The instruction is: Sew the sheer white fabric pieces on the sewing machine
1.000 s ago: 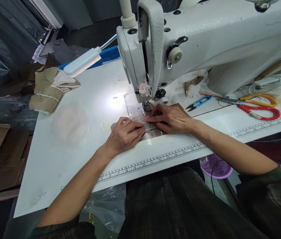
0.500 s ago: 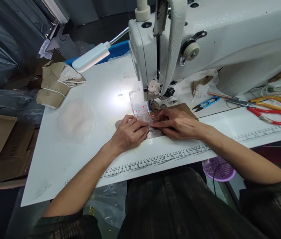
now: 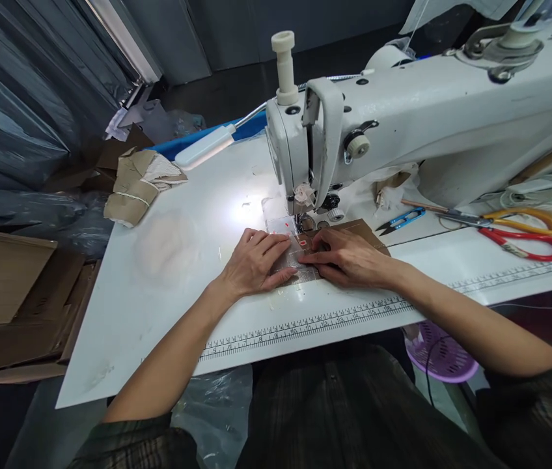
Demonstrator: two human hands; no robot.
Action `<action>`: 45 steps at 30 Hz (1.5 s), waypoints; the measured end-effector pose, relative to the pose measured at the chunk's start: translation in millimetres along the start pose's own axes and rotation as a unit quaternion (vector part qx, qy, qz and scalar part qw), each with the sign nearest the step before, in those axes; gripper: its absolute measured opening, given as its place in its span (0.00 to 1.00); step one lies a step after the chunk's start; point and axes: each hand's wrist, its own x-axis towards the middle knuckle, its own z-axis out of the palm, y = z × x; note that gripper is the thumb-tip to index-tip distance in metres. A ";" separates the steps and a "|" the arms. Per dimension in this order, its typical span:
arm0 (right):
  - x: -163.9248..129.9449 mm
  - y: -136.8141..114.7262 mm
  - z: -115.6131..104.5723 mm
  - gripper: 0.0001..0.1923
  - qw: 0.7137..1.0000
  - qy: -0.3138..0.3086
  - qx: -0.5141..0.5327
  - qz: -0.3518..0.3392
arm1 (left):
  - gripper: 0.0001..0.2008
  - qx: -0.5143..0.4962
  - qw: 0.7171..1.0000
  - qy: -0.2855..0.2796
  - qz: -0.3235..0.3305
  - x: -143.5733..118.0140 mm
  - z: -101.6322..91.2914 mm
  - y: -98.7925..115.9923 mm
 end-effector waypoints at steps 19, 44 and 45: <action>-0.8 1.6 2.7 0.17 1.000 0.016 0.012 -0.002 | 0.16 -0.019 1.000 0.007 0.000 -5.6 8.4 -0.9; 3.0 10.6 13.3 0.18 0.992 0.053 0.056 0.099 | 0.18 0.037 0.995 -0.076 -0.051 27.3 16.1 -16.4; 2.8 10.5 13.3 0.17 0.992 0.053 0.056 0.098 | 0.18 0.031 0.996 -0.069 -0.053 25.8 17.2 -15.4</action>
